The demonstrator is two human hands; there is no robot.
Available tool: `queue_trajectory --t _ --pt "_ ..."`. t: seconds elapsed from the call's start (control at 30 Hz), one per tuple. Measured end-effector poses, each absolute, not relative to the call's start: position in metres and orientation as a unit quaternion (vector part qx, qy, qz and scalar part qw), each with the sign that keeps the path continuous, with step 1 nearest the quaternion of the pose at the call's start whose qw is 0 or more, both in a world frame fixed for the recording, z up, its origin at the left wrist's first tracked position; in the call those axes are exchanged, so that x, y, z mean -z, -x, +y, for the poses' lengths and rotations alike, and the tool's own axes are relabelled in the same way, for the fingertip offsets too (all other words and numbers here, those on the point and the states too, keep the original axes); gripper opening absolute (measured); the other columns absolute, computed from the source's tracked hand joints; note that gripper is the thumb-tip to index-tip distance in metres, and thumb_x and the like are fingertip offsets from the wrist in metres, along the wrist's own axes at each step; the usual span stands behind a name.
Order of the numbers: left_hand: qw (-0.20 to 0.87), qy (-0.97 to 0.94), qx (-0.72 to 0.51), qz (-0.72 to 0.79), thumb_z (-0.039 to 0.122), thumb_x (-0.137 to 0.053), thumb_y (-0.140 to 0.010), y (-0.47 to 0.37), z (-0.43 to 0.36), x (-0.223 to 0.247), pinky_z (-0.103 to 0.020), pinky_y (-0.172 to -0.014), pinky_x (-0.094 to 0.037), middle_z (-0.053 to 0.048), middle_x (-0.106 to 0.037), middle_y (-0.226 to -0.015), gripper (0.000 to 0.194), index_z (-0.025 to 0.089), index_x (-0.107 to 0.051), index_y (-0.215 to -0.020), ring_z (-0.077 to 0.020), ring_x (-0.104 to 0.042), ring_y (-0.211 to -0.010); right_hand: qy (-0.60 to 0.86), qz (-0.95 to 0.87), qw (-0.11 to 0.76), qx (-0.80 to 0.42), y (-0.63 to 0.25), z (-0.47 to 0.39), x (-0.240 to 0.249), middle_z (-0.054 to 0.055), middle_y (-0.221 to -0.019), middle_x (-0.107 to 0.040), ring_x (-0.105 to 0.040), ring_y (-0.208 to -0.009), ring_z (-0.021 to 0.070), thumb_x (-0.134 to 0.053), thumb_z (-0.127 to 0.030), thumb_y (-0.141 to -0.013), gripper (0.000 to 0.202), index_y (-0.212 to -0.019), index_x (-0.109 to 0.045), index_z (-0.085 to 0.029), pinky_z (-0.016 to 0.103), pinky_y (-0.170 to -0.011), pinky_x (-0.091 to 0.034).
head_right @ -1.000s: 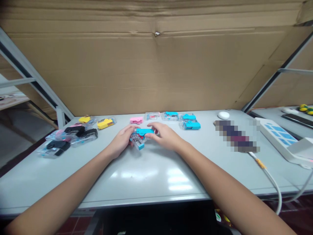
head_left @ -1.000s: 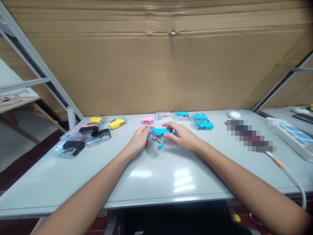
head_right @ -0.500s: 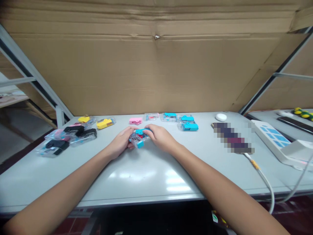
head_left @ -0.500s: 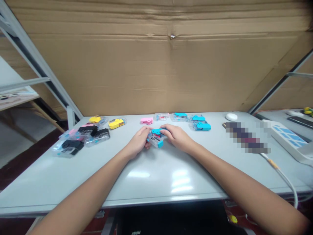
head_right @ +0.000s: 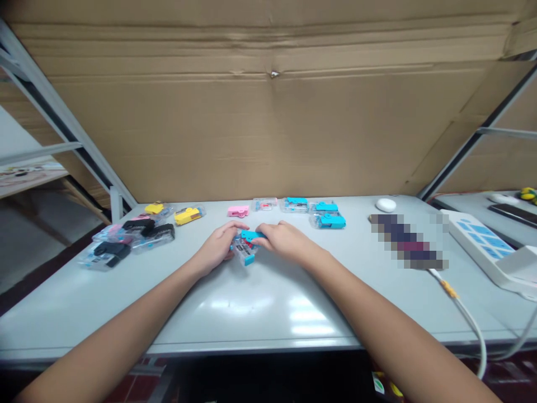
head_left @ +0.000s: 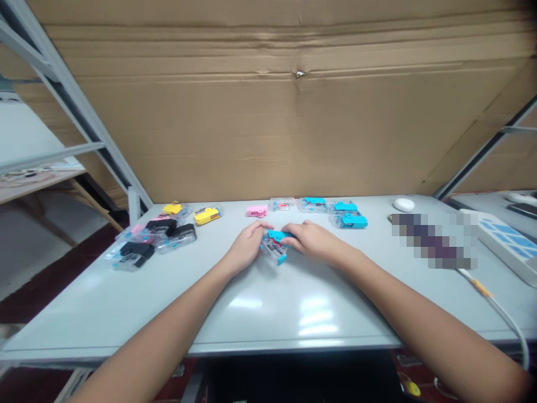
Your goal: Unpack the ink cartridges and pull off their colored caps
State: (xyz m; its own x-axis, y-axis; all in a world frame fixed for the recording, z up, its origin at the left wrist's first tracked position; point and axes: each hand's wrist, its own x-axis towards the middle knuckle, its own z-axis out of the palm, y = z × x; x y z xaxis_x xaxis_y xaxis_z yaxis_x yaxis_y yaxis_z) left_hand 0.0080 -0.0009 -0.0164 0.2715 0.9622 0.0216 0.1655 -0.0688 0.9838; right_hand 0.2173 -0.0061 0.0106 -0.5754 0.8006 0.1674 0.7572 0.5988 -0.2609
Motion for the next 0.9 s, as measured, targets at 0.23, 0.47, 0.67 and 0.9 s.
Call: queue_trajectory --t 0.23,0.47,0.67,0.9 --pt "0.436 -0.646 -0.406 0.477 0.029 -0.038 -0.089 -0.008 0.001 0.016 -0.021 -0.048 -0.035 0.0 -0.059 -0.075 0.028 0.019 -0.062 -0.099 -0.0127 -0.048 -0.056 0.473 -0.876 0.091 0.03 -0.205 -0.011 -0.014 0.012 -0.087 -0.072 -0.061 -0.079 0.0255 -0.041 -0.041 -0.101 0.034 -0.101 -0.064 -0.016 0.034 -0.076 -0.036" --pt "0.387 -0.685 -0.411 0.46 0.025 -0.039 -0.09 -0.006 0.002 0.019 -0.026 -0.07 -0.043 -0.001 -0.063 -0.081 0.025 0.02 -0.063 -0.092 -0.0174 -0.057 -0.075 0.373 -0.919 0.069 0.108 -0.21 -0.009 -0.015 0.011 -0.086 -0.072 -0.063 -0.076 0.0231 -0.039 -0.041 -0.102 0.038 -0.108 -0.064 -0.013 0.035 -0.081 -0.034" --pt "0.374 -0.69 -0.421 0.455 0.028 -0.039 -0.093 -0.003 0.001 0.018 -0.027 -0.077 -0.042 -0.001 -0.063 -0.091 0.024 0.02 -0.061 -0.098 -0.0181 -0.057 -0.084 0.327 -0.927 0.087 0.159 -0.206 -0.007 -0.004 0.013 -0.092 -0.07 -0.062 -0.077 0.0222 -0.033 -0.028 -0.104 0.041 -0.138 -0.048 -0.011 0.034 -0.074 -0.035" --pt "0.427 -0.649 -0.422 0.468 0.031 -0.039 -0.093 -0.005 0.0 0.021 -0.024 -0.059 -0.041 0.001 -0.059 -0.074 0.025 0.021 -0.06 -0.101 -0.0145 -0.049 -0.059 0.358 -0.919 0.078 0.143 -0.204 -0.005 -0.003 0.011 -0.085 -0.069 -0.061 -0.07 0.0204 -0.034 -0.03 -0.104 0.038 -0.126 -0.059 -0.013 0.033 -0.072 -0.037"
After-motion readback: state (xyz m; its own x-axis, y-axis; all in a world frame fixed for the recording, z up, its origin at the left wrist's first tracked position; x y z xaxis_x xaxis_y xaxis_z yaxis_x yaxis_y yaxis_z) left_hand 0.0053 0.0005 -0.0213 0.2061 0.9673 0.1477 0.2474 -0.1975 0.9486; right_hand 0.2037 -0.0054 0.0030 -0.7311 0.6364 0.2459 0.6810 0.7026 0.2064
